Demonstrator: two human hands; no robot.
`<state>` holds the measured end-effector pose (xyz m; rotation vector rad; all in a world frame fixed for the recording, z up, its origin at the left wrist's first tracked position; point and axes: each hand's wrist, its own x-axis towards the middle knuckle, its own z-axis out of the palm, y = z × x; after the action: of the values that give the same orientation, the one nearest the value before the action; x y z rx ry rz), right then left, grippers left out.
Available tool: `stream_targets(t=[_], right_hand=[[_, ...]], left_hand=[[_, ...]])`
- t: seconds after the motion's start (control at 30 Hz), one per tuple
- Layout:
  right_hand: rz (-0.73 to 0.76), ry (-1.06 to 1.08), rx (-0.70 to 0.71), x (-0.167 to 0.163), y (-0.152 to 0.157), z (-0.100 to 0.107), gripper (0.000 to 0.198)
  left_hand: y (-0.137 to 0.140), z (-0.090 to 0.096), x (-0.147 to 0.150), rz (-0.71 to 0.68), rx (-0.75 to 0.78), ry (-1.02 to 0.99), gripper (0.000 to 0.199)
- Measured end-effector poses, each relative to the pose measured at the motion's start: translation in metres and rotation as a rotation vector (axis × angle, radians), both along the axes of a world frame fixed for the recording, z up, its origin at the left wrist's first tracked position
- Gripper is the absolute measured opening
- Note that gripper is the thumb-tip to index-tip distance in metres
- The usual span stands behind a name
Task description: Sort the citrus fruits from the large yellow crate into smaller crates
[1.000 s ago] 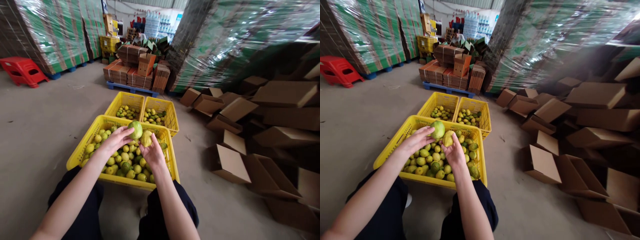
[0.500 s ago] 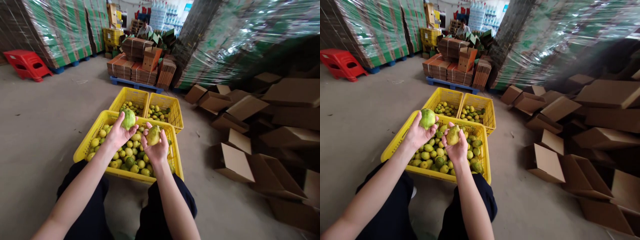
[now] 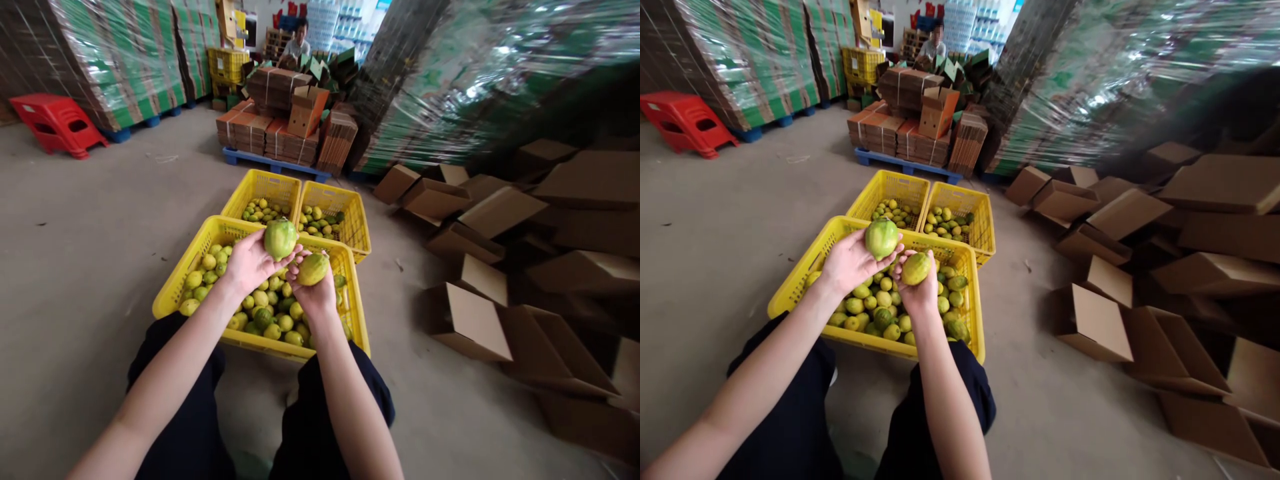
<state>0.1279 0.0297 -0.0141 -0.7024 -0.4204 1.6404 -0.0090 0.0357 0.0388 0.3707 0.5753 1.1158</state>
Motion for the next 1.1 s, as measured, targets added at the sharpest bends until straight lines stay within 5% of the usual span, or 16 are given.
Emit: stream_targets(t=[0.23, 0.37, 0.57, 1.1], right_hand=[[0.018, -0.117, 0.152, -0.003, -0.01, 0.01, 0.039], [-0.155, -0.39, 0.285, -0.008, -0.017, 0.006, 0.043], [-0.42, -0.762, 0.432, -0.006, -0.021, 0.005, 0.039], [-0.214, -0.22, 0.242, 0.013, -0.005, 0.002, 0.035]], left_hand=[[-0.001, -0.001, -0.002, 0.069, 0.006, 0.061, 0.024], [0.002, -0.004, -0.004, 0.109, 0.015, 0.099, 0.017], [0.003, -0.011, -0.002, 0.171, 0.051, 0.12, 0.035], [0.001, -0.005, 0.002, 0.088, -0.042, 0.066, 0.031]])
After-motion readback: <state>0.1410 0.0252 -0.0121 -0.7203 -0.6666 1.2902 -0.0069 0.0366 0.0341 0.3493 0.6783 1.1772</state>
